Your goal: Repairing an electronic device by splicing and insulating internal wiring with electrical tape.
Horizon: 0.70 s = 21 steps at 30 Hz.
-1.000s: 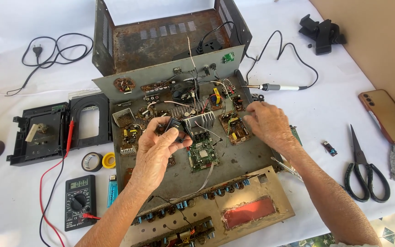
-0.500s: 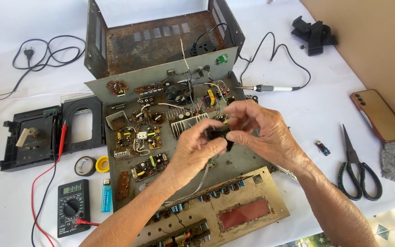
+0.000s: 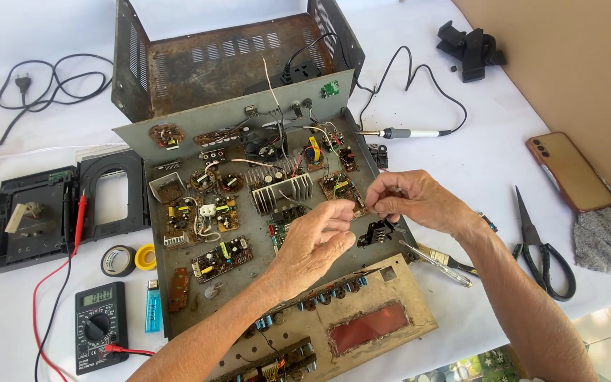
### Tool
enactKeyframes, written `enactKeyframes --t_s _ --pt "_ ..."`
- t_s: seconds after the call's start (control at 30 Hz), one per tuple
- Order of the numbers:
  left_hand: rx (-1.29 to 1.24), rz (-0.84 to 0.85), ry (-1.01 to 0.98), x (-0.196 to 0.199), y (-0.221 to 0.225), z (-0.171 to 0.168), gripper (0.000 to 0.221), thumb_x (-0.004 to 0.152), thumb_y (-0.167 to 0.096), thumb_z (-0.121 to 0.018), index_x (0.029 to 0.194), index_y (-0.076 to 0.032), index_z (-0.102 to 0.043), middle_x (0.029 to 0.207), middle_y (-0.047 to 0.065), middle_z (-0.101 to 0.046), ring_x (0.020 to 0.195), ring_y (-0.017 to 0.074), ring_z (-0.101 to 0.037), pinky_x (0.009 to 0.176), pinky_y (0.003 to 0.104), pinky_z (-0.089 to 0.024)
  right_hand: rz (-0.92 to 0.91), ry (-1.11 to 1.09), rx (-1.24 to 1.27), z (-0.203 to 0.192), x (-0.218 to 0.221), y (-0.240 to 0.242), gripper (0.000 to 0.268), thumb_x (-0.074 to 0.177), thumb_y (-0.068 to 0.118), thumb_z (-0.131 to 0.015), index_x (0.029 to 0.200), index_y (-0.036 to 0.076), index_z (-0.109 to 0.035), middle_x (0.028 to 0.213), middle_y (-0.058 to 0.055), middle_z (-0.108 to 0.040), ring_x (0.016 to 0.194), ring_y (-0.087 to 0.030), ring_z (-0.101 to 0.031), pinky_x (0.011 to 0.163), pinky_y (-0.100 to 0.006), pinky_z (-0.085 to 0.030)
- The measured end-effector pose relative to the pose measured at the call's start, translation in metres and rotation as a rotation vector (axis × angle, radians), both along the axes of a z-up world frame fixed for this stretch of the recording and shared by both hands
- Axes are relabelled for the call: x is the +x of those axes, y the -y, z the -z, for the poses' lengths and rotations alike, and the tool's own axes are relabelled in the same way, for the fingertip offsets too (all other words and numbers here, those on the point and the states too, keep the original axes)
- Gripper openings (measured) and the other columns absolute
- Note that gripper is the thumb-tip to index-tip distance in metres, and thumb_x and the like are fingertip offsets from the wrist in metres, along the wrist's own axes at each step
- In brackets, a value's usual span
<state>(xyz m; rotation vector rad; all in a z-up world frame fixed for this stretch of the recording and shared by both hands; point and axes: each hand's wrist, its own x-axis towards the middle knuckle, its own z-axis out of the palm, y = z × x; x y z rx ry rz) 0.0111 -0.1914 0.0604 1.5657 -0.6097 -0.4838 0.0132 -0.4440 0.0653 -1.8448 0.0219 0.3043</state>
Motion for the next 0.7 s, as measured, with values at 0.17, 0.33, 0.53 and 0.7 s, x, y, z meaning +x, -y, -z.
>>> enactKeyframes --t_s 0.17,0.33,0.53,0.7 --pt "0.080 0.042 0.027 -0.001 -0.016 -0.014 0.028 0.102 -0.016 -0.059 0.126 -0.002 -0.063 0.113 0.022 -0.067 0.106 0.0355 -0.072 0.094 0.056 -0.062 -0.036 -0.055 0.045 0.035 0.017 0.011 0.009 0.091 0.006 -0.073 0.098 0.001 -0.074 0.083 -0.014 -0.072 0.079 -0.018 -0.068 0.067 -0.027 -0.061" --pt "0.118 0.034 0.028 0.001 -0.033 -0.004 0.025 0.103 -0.018 -0.059 0.119 -0.003 -0.068 0.104 0.018 -0.070 0.097 0.0285 -0.073 0.087 0.051 -0.065 -0.043 -0.147 0.064 0.047 0.021 0.004 0.010 0.092 0.004 -0.071 0.101 0.001 -0.074 0.086 -0.015 -0.073 0.082 -0.019 -0.069 0.070 -0.027 -0.062" --pt "0.097 0.025 0.033 0.002 -0.045 0.001 0.024 0.102 -0.021 -0.060 0.114 -0.004 -0.071 0.096 0.015 -0.071 0.093 0.0244 -0.074 0.084 0.046 -0.064 -0.130 -0.171 -0.219 0.068 0.031 0.003 0.012 0.093 -0.002 -0.067 0.101 0.003 -0.074 0.087 -0.013 -0.074 0.083 -0.017 -0.070 0.070 -0.026 -0.064" --pt "0.156 -0.009 0.137 -0.007 -0.045 -0.016 0.019 0.101 -0.018 -0.057 0.109 -0.009 -0.072 0.101 0.004 -0.079 0.093 0.0164 -0.077 0.085 0.036 -0.066 -0.303 0.024 -0.722 0.049 0.021 -0.006 0.005 0.095 0.011 -0.069 0.095 0.017 -0.069 0.090 -0.002 -0.075 0.084 -0.016 -0.070 0.078 -0.034 -0.056"
